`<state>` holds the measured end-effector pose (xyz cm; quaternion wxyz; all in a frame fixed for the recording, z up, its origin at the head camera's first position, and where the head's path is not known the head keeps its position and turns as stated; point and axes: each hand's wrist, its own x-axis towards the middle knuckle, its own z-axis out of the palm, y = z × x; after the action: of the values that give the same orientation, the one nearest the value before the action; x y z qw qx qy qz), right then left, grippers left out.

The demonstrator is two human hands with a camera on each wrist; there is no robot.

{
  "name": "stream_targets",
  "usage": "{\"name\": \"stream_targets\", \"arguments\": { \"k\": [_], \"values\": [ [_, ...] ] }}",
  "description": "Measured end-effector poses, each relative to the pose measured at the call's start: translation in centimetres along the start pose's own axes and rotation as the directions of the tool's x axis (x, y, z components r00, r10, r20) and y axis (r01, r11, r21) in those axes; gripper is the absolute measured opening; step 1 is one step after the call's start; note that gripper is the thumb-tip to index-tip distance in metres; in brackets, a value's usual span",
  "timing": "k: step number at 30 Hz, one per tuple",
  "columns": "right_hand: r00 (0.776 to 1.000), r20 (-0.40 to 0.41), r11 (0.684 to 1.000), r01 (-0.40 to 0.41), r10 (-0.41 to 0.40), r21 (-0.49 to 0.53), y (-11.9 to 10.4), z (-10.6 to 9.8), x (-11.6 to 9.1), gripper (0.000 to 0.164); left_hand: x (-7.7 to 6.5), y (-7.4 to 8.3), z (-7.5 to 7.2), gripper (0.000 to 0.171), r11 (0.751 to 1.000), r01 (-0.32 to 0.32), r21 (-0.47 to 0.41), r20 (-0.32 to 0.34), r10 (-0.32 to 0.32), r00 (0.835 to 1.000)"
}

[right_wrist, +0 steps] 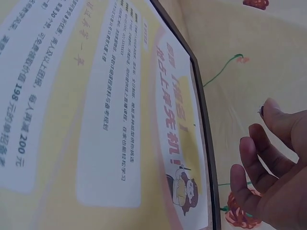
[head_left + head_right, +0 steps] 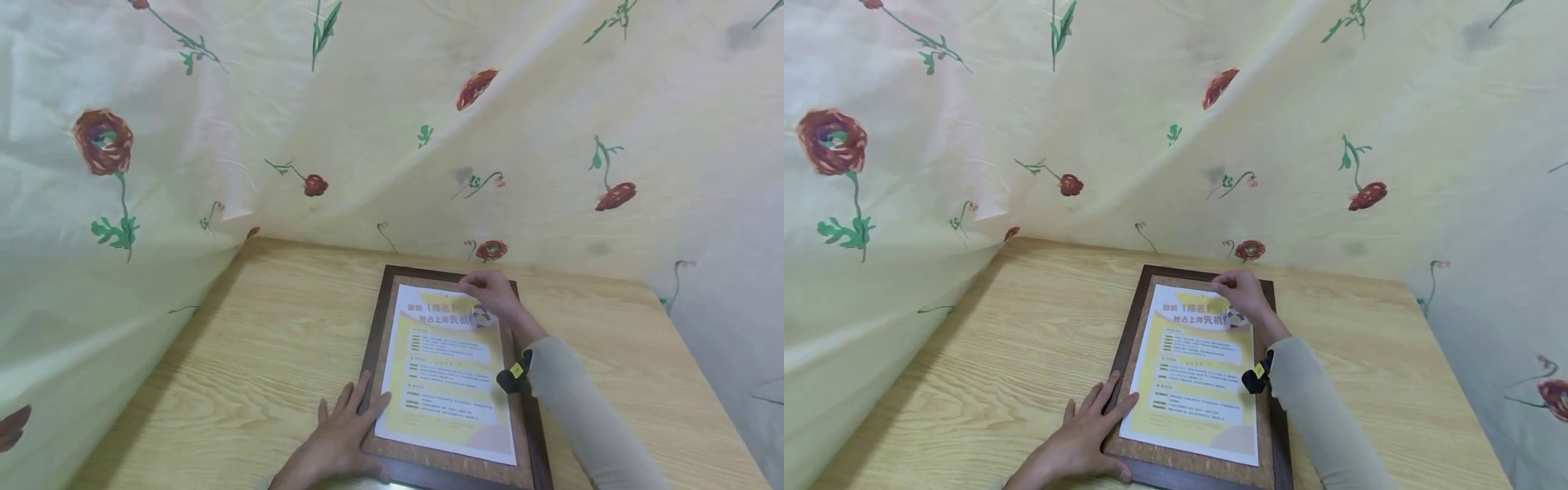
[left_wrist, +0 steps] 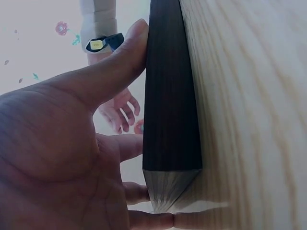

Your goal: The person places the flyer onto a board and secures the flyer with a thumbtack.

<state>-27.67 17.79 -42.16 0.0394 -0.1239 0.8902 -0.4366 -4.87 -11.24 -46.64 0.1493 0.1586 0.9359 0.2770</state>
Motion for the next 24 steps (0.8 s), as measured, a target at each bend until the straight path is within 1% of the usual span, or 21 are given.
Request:
{"name": "stream_targets", "arguments": {
  "k": [7, 14, 18, 24],
  "values": [
    [1.0, 0.014, 1.0, -0.007, 0.007, 0.011, 0.2, 0.2, 0.1, 0.024, 0.0, 0.1, 0.0, 0.117, 1.0, 0.004, 0.001, 0.001, -0.004, 1.0],
    [0.999, 0.013, 0.998, -0.04, 0.039, 0.046, 0.3, 0.9, 0.6, 0.022, 0.1, 0.2, 0.1, 0.117, 1.0, 0.012, -0.004, 0.001, -0.012, 1.0],
    [0.998, 0.026, 0.997, -0.066, 0.065, 0.042, 0.3, 1.2, 0.8, 0.024, 0.1, 0.3, 0.1, 0.116, 1.0, 0.017, -0.001, -0.001, -0.017, 1.0],
    [0.996, 0.031, 0.996, -0.08, 0.079, 0.029, 0.5, 1.5, 1.1, 0.026, 0.2, 0.4, 0.0, 0.116, 1.0, 0.02, 0.003, 0.001, -0.02, 1.0]
  ]
}}
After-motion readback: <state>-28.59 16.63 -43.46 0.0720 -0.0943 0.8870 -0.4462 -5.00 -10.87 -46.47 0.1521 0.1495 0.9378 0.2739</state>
